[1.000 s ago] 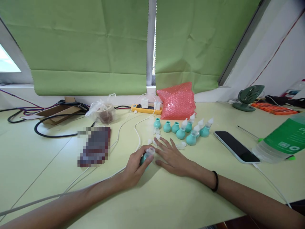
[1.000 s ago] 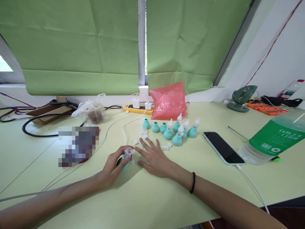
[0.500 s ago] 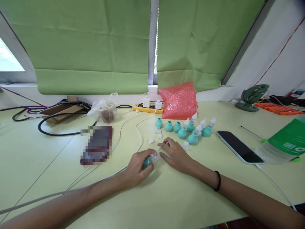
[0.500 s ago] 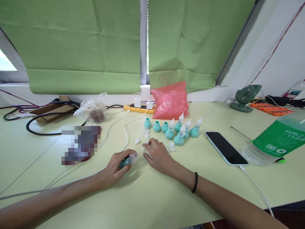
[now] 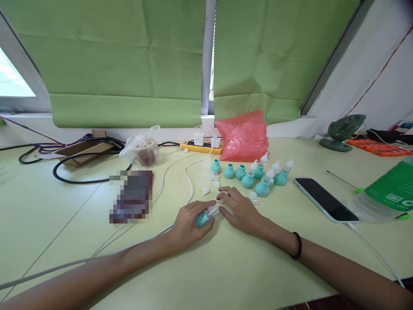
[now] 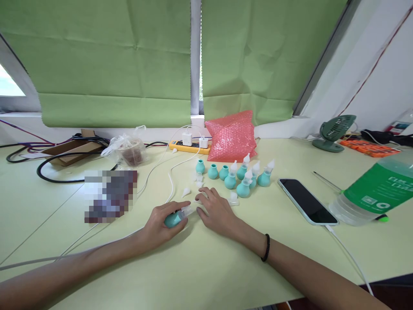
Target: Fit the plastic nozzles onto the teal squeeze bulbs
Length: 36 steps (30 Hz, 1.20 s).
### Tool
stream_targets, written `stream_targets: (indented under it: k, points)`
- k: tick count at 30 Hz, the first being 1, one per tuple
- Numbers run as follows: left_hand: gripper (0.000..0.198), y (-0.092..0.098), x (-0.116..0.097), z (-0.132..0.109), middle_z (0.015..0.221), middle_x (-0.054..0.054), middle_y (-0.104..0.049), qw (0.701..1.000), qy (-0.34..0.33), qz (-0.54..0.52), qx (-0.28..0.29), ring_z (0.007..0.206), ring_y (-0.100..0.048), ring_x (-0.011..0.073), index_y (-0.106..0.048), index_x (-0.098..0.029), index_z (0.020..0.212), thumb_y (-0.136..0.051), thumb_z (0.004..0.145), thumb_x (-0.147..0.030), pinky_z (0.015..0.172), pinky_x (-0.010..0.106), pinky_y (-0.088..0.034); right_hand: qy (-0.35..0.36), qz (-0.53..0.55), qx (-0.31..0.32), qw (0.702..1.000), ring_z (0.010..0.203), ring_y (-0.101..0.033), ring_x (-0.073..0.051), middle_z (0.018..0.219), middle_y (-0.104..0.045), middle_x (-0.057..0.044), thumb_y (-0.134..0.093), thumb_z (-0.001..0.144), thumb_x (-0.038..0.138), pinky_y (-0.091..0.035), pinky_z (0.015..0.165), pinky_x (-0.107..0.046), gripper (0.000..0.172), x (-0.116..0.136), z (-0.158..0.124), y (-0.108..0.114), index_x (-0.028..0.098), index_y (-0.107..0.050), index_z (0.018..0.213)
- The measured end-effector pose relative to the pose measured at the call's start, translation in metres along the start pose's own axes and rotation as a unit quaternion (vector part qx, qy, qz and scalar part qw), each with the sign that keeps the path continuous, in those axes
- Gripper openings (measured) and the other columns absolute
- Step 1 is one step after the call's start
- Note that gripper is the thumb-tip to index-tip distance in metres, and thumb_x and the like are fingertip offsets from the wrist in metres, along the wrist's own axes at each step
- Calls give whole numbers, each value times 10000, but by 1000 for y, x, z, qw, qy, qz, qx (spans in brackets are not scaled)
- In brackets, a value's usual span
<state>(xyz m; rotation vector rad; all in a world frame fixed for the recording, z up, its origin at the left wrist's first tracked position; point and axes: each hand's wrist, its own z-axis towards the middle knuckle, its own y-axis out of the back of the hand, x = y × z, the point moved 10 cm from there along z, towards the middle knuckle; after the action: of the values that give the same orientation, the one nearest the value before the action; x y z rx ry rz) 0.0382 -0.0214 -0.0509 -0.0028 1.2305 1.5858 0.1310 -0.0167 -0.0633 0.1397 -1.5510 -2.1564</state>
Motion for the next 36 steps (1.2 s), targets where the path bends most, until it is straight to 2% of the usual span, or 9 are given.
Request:
stream_targets:
  k: [3,7,13,17,22,24,28,32,36]
  points:
    - [301,1,0,1,772,14,-617,1000,11,1,4,680,-575,132,-505,-183,1008,-509,709,-212,647,230,-440,23,30,-4,999,921,-460,-187,963,-519,-59,-386,776,132,-462,717,-321,190,1,1,-2,180,-491,927]
    - [239,0,2,2,703,-11,-592,999,30,3,18,610,-550,118,-509,-184,940,-517,706,-231,600,220,-431,23,49,-23,998,901,-469,-195,902,-506,-68,-402,758,108,-454,742,-341,271,-4,2,-2,168,-489,1007]
    - [249,-6,4,2,819,26,-635,998,37,-5,47,708,-574,148,-532,-188,989,-476,757,-260,663,247,-427,21,174,-70,982,818,-517,-165,940,-447,-80,-393,770,125,-478,703,-328,254,-6,0,8,185,-516,984]
    - [264,-4,10,3,841,25,-639,998,58,-9,36,710,-576,150,-528,-185,1011,-469,769,-272,656,250,-430,-24,365,-98,925,774,-529,-143,855,-483,-46,-506,737,205,-502,609,-261,90,-10,-1,17,184,-533,821]
    - [269,0,15,4,803,18,-648,997,78,-17,12,678,-582,147,-552,-186,984,-510,742,-294,607,230,-437,-136,591,-54,793,695,-590,-154,737,-545,-11,-668,604,271,-514,622,-300,222,-20,-4,-3,164,-529,738]
    - [274,1,14,5,813,21,-655,997,75,-24,6,689,-590,152,-563,-185,972,-524,734,-314,604,229,-441,-161,627,-52,760,658,-601,-153,684,-574,-3,-696,570,262,-512,634,-312,236,-22,-6,-9,155,-540,709]
    - [262,-2,11,5,842,24,-658,997,61,-30,23,714,-598,154,-570,-188,964,-508,754,-331,625,234,-451,-208,644,-73,733,602,-597,-131,659,-623,-5,-721,529,239,-515,620,-294,209,-31,-11,-17,149,-582,657]
    - [250,-2,3,3,915,23,-650,999,23,-24,30,790,-602,160,-555,-211,992,-494,771,-313,690,247,-456,-241,630,-71,734,606,-599,-127,693,-655,-23,-732,498,234,-516,616,-277,200,-35,-13,-19,147,-626,643]
    - [244,2,-3,1,869,26,-652,1000,-11,18,9,752,-607,152,-547,-216,1000,-472,787,-311,663,241,-461,-250,637,-55,727,599,-606,-133,707,-669,-36,-738,479,232,-522,604,-282,199,-33,-13,-20,144,-634,625]
